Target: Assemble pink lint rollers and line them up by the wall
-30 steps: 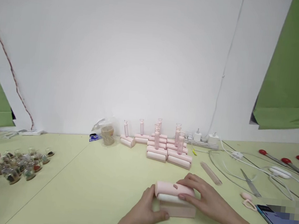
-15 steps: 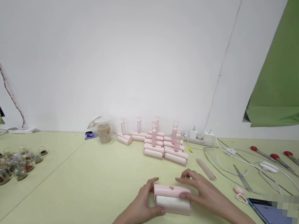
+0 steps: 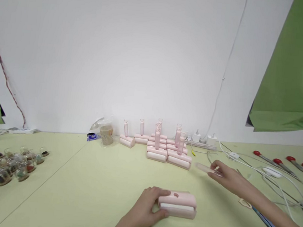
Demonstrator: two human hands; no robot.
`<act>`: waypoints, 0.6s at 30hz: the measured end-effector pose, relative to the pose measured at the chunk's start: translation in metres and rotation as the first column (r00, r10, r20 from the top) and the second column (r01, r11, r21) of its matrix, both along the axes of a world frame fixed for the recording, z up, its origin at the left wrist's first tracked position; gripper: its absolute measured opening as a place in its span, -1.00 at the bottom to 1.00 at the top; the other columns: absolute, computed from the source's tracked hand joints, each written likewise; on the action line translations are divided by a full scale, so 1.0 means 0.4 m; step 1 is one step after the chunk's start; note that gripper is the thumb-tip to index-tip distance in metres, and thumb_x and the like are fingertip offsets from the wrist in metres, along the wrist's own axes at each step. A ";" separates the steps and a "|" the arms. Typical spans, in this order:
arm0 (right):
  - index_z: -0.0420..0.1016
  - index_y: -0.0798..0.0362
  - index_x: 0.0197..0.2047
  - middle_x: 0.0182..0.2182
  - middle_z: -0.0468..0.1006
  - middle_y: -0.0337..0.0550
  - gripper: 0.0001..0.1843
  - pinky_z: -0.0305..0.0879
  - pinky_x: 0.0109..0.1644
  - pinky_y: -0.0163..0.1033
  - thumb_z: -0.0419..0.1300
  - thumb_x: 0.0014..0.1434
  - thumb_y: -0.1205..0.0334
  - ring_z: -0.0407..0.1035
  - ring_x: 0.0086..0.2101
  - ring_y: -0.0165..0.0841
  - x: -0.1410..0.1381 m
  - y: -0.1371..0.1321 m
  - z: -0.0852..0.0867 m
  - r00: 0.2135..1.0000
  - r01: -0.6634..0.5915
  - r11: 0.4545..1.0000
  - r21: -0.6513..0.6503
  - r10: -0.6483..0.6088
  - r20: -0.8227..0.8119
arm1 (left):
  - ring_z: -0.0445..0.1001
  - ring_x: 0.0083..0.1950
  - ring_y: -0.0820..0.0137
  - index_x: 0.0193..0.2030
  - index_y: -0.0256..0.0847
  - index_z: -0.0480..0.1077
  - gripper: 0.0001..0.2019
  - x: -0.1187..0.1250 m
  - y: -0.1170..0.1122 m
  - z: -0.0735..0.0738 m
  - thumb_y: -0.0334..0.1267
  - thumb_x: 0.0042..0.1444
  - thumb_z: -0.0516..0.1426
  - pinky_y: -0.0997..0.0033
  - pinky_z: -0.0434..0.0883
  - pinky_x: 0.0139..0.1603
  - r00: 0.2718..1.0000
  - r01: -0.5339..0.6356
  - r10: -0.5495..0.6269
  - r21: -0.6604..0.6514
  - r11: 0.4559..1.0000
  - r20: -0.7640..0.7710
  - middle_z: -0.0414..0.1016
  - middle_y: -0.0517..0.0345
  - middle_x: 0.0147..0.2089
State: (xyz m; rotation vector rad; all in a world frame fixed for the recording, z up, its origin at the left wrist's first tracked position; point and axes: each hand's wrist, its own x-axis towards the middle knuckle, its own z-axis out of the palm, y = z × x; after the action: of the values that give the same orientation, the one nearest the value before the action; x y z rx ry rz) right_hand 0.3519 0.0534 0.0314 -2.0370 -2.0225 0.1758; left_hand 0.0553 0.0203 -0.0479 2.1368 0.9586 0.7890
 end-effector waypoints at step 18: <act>0.53 0.05 -0.46 -0.57 0.50 -0.14 -0.80 -0.03 -0.63 -0.35 0.11 -0.11 0.19 0.34 -0.53 -0.30 -0.274 -0.030 0.209 0.755 -0.557 0.784 -0.274 0.615 0.228 | 0.22 -0.04 0.29 -0.05 -0.13 0.17 -0.47 0.005 -0.005 -0.002 -0.23 -0.22 0.21 0.33 0.18 -0.02 0.990 -0.125 0.138 -0.275 0.953 0.029 0.24 0.14 -0.08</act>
State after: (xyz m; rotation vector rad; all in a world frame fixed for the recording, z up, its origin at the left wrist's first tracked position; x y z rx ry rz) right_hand 0.2422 0.0412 0.1151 -1.5033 -2.9111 0.1833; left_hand 0.0573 0.0183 -0.0487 1.8248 1.1242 0.7220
